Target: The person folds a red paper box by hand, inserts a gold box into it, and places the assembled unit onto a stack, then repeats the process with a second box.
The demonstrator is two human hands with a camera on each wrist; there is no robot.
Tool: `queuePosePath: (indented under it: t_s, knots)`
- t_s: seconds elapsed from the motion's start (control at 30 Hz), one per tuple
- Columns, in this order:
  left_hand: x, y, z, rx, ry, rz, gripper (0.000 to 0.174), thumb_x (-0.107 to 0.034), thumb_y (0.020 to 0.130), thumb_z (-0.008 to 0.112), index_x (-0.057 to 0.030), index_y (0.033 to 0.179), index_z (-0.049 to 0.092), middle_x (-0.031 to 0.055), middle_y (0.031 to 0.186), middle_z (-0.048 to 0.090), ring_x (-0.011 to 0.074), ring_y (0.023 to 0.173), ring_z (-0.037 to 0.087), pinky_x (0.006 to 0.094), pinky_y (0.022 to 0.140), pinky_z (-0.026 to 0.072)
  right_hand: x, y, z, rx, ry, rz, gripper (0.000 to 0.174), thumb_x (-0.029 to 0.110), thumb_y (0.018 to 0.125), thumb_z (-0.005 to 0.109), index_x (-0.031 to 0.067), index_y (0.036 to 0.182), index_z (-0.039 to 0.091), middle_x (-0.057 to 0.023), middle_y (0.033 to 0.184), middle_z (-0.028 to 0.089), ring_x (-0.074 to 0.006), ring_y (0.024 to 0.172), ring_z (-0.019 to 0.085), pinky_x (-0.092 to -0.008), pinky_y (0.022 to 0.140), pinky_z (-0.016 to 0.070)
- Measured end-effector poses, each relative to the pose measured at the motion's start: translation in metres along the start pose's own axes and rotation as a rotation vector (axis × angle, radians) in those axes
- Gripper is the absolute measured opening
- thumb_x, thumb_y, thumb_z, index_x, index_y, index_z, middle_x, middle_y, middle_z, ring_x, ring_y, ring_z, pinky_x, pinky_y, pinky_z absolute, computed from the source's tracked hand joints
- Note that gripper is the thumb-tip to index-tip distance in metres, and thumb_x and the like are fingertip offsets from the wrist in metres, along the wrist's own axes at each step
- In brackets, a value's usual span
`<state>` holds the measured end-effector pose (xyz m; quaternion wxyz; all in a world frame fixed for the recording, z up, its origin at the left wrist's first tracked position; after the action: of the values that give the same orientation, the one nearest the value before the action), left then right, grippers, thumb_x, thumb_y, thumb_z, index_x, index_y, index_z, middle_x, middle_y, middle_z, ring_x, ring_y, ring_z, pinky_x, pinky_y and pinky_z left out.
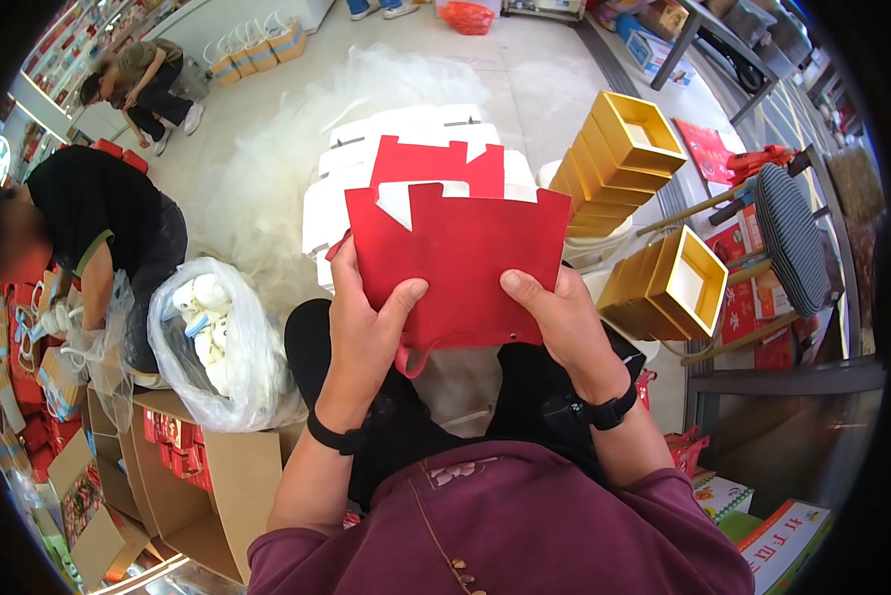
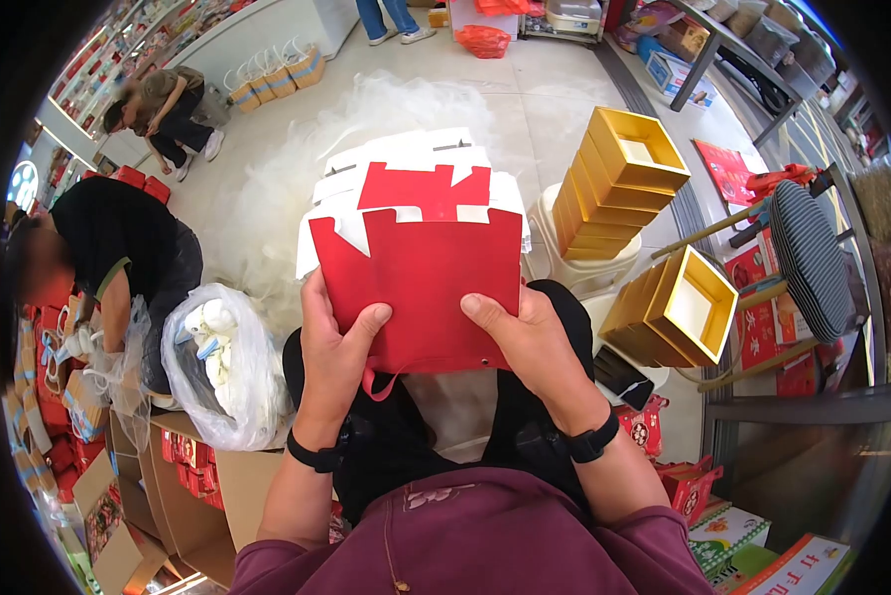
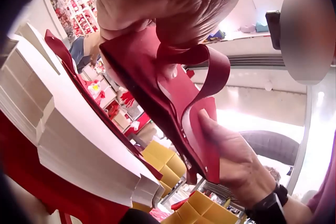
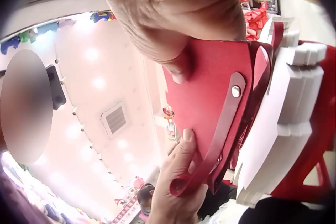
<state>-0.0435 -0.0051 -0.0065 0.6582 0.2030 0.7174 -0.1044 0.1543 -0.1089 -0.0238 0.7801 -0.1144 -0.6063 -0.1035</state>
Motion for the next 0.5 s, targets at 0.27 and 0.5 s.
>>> queuePosePath:
  t_s: [0.27, 0.5]
  knots:
    - [-0.020, 0.040, -0.012, 0.053, -0.172, 0.155, 0.092, -0.042, 0.090, 0.086, 0.0051, 0.151, 0.036, 0.0184, 0.144, 0.055, 0.0268, 0.134, 0.054, 0.0400, 0.115, 0.0429, 0.023, 0.031, 0.006, 0.075, -0.202, -0.180, 0.038, 0.021, 0.105, 0.070, -0.0008, 0.135, 0.064, -0.0031, 0.120, 0.073, -0.0096, 0.110, 0.063, -0.0296, 0.097, 0.0519]
    - [-0.017, 0.035, 0.000, 0.034, -0.314, 0.106, 0.112, -0.066, 0.086, 0.080, -0.0007, 0.161, 0.028, 0.0184, 0.152, 0.047, 0.0276, 0.140, 0.049, 0.0398, 0.116, 0.0417, -0.003, 0.048, 0.015, 0.032, -0.408, -0.255, 0.088, 0.035, 0.093, 0.083, 0.0006, 0.158, 0.036, -0.0183, 0.144, 0.060, -0.0257, 0.137, 0.054, -0.0386, 0.114, 0.0420]
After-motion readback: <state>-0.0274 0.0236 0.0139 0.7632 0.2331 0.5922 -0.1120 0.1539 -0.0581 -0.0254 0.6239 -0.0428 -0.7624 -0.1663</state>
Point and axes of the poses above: each hand's wrist, its own y-axis towards the middle knuckle, its own z-axis out of the palm, x = y × z, the point moved 4 cm from there along y, towards the middle knuckle
